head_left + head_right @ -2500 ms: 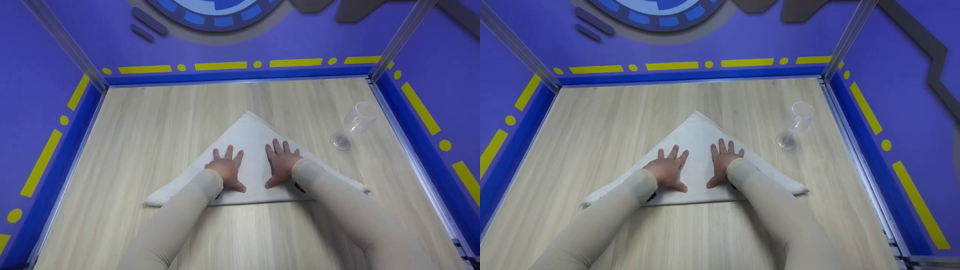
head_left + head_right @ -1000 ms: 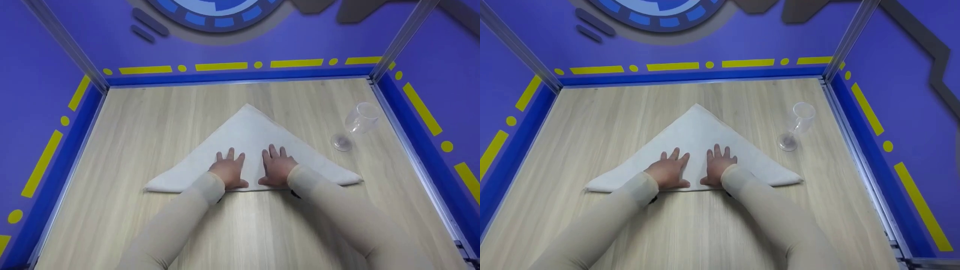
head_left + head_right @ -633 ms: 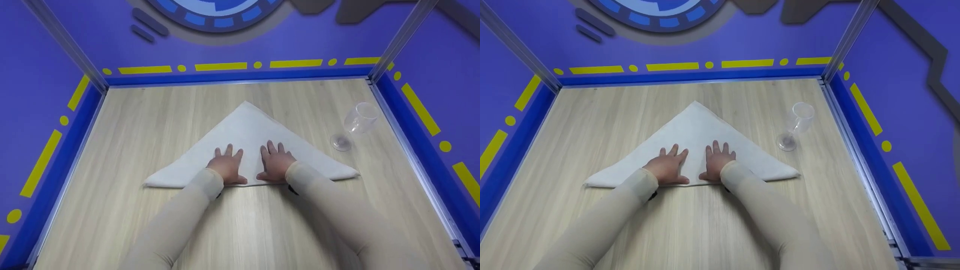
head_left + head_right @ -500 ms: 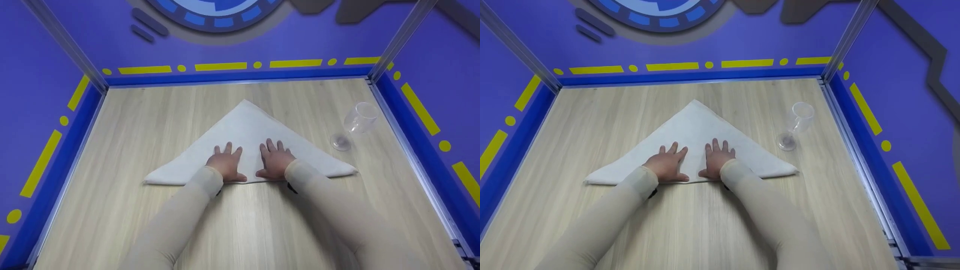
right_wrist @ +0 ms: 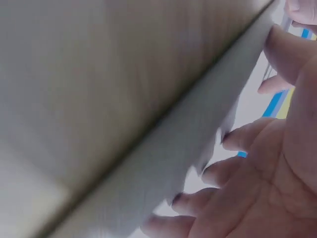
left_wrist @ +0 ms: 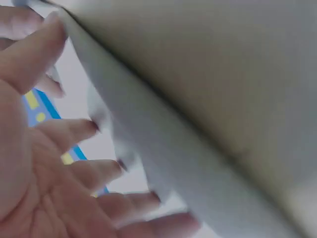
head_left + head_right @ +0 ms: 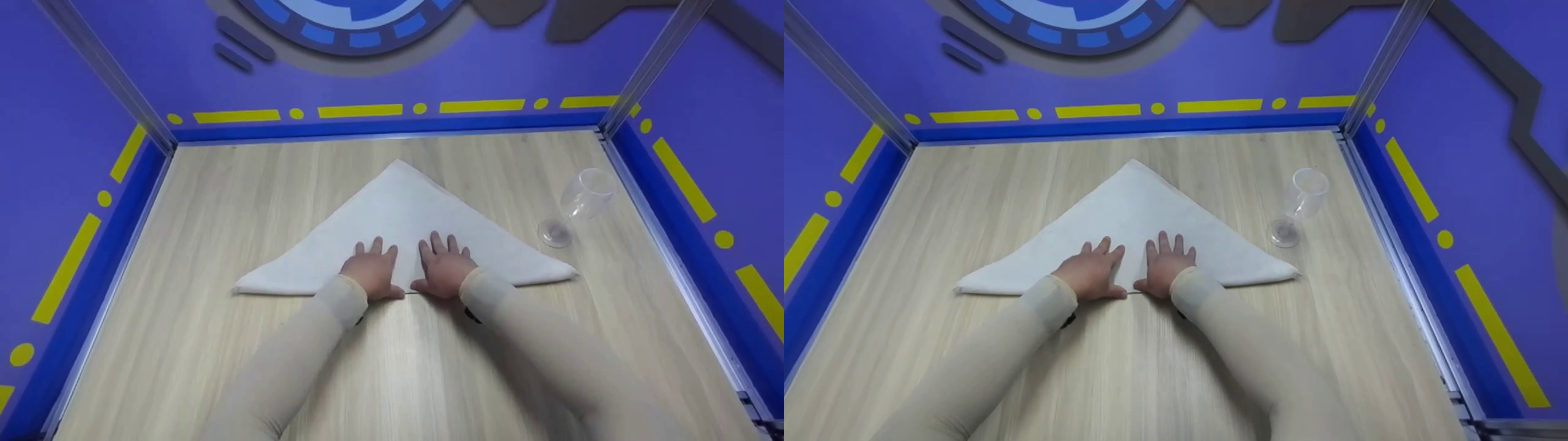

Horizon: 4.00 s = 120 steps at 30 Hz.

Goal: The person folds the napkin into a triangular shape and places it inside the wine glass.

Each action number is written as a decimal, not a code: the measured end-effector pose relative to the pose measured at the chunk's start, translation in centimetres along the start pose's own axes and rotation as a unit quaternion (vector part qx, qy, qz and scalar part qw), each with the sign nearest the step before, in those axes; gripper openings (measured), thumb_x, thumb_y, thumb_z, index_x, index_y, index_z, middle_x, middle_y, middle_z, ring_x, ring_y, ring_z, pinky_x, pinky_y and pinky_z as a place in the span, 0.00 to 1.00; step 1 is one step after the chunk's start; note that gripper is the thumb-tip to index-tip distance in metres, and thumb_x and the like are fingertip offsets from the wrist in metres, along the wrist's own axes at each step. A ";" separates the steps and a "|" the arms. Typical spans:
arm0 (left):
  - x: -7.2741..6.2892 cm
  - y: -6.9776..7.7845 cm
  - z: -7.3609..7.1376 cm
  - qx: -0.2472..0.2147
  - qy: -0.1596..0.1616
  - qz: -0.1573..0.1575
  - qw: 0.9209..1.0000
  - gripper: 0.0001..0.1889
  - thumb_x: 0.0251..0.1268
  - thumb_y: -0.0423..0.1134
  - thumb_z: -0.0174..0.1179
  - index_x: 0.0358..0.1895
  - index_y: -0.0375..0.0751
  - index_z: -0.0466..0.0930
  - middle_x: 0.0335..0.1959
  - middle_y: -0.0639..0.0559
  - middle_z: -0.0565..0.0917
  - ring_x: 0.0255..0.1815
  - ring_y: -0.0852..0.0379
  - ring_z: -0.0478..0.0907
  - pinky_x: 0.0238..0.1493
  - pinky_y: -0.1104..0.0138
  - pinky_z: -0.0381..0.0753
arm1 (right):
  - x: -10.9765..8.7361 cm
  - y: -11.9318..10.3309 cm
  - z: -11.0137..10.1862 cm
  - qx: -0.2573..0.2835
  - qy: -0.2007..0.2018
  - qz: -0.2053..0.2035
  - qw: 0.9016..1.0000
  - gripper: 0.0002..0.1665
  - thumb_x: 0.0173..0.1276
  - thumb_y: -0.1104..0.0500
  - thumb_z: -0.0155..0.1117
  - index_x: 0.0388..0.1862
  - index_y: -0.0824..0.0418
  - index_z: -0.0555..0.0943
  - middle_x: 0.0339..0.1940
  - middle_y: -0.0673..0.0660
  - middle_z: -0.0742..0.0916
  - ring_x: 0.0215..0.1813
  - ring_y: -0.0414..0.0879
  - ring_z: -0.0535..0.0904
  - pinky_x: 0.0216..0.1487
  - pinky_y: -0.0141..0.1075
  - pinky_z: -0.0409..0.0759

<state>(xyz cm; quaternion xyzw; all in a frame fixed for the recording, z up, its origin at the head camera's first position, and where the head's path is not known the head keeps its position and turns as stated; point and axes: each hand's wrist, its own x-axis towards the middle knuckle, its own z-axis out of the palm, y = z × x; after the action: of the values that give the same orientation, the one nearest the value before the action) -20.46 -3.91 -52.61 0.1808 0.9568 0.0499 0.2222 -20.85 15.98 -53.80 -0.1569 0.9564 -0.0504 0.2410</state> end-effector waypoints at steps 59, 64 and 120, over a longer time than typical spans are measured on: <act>-5.2 -10.7 0.4 -0.133 -0.023 -0.152 0.979 0.54 0.71 0.67 0.60 0.88 0.47 0.40 0.87 0.30 0.33 0.81 0.13 0.30 0.78 0.27 0.50 | -4.0 7.1 1.2 0.057 -0.009 0.087 0.995 0.57 0.78 0.24 0.43 0.90 0.52 0.40 0.89 0.66 0.39 0.85 0.78 0.32 0.71 0.86 0.42; -5.8 -11.7 0.5 -0.139 -0.024 -0.167 0.976 0.55 0.70 0.69 0.59 0.88 0.49 0.38 0.87 0.32 0.31 0.80 0.11 0.28 0.72 0.23 0.59 | -4.3 8.3 1.4 0.063 -0.008 0.097 0.993 0.59 0.76 0.22 0.44 0.90 0.54 0.39 0.89 0.68 0.39 0.85 0.79 0.32 0.70 0.86 0.41; -6.4 -13.2 -0.7 -0.129 -0.027 -0.217 0.967 0.59 0.70 0.68 0.59 0.87 0.46 0.31 0.86 0.32 0.24 0.83 0.21 0.21 0.72 0.18 0.35 | -3.6 10.4 0.0 0.049 -0.003 0.067 0.997 0.65 0.73 0.28 0.57 0.88 0.66 0.41 0.88 0.73 0.42 0.86 0.77 0.34 0.77 0.79 0.36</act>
<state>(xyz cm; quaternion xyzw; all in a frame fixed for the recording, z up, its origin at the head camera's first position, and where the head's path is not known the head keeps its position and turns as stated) -19.68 -18.53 -51.70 -0.0597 0.9523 0.1190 0.2746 -20.74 26.97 -54.00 -0.0803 0.9606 -0.0805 0.2537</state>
